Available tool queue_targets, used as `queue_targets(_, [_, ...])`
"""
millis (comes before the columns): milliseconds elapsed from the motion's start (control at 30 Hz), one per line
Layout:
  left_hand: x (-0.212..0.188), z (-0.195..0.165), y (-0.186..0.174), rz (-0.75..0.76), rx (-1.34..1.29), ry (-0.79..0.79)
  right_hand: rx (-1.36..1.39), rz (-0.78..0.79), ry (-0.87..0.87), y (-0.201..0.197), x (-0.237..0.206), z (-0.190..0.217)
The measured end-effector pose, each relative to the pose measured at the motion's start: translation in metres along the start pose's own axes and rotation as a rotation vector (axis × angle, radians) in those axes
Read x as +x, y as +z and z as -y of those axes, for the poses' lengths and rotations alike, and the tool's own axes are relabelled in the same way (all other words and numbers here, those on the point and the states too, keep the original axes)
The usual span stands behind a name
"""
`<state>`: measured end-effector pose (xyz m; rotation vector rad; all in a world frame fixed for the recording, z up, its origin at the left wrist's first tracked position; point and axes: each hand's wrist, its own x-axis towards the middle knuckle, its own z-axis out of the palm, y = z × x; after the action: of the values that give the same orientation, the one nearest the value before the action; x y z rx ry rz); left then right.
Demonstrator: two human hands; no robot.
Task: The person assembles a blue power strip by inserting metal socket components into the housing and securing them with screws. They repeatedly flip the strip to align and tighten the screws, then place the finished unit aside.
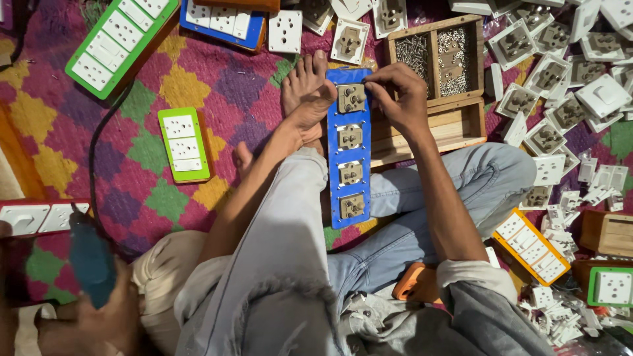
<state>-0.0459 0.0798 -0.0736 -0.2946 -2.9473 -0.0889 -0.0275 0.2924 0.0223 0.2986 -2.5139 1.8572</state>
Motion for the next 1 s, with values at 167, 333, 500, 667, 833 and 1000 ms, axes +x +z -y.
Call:
queue_targets(167, [-0.002,0.0,0.005,-0.137,0.098,0.022,0.411,-0.097,0.187,-0.005,0.0,-0.003])
queue_targets(333, [0.001,0.001,-0.003,-0.037,0.028,0.013,0.18,-0.168,0.214,-0.018,-0.006,-0.005])
queue_targets(500, [-0.012,-0.002,-0.012,0.155,-0.856,-0.113,-0.235,-0.192,0.028,-0.031,-0.009,-0.005])
queue_targets(667, [-0.029,0.002,-0.011,0.725,-2.596,-0.355,-0.317,-0.188,0.007,-0.035,-0.01,-0.009])
queue_targets(833, [-0.029,0.006,-0.009,0.66,-2.488,-0.426,-0.622,-0.095,-0.15,-0.019,-0.004,-0.007])
queue_targets(1000, [-0.025,0.005,-0.019,0.832,-2.625,-0.4,-0.82,-0.073,-0.32,0.005,0.014,0.007])
